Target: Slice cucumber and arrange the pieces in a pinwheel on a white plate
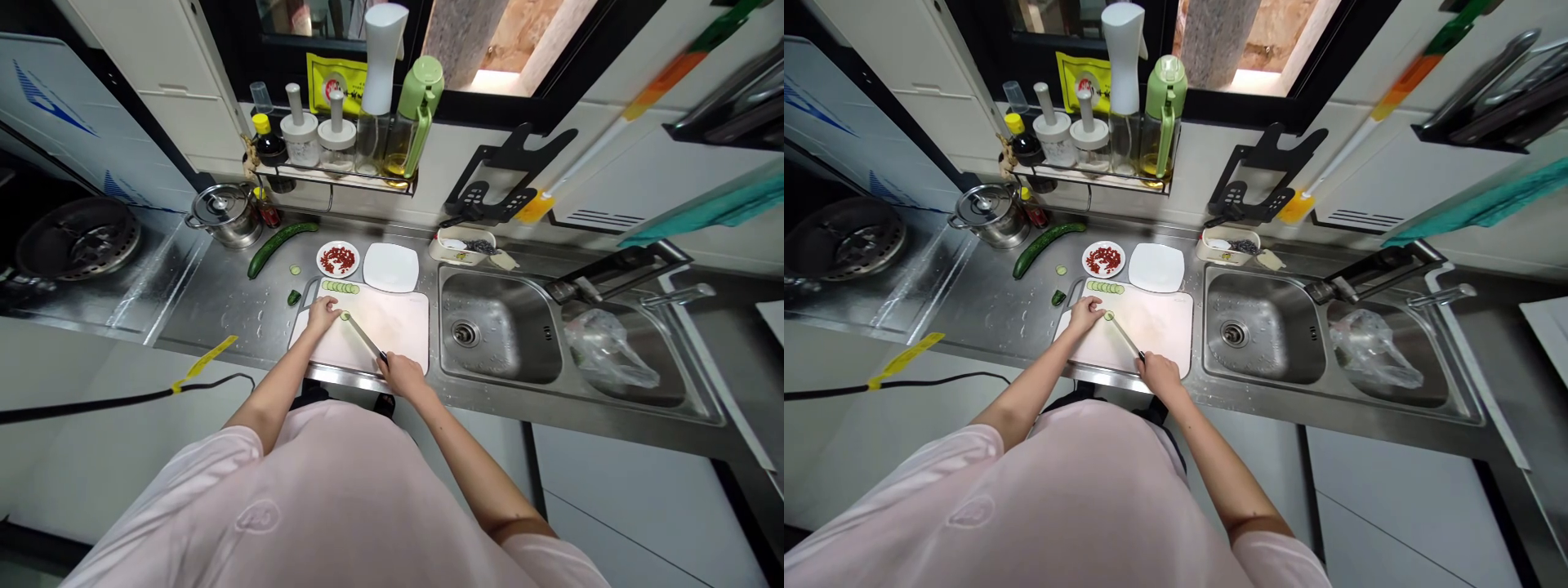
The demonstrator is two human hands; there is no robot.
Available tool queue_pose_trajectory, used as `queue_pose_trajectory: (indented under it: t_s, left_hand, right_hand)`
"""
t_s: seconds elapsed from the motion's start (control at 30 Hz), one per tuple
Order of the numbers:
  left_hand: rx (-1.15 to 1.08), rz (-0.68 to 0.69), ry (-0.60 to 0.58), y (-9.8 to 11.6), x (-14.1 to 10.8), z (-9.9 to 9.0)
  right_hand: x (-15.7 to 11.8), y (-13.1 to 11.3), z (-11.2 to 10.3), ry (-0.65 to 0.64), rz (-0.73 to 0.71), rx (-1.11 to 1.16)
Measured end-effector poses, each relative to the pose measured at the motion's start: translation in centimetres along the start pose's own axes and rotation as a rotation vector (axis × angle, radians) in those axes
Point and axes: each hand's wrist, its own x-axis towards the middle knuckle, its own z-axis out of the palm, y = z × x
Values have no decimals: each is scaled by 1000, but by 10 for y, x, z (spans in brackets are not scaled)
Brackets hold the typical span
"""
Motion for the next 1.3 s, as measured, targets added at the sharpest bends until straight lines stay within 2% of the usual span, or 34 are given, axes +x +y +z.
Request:
queue_pose_trajectory:
  t_s: [0.53, 0.83, 1.3]
  left_hand:
    - [14, -4, -4, -3, 1, 2]
    - [-1, 43, 18, -10, 2, 5]
    - [6, 47, 14, -9, 1, 5]
  right_hand:
    - [5, -6, -2, 7, -19, 0]
    - [4, -9, -2, 17, -13, -7]
    - [3, -17, -5, 4, 12, -9]
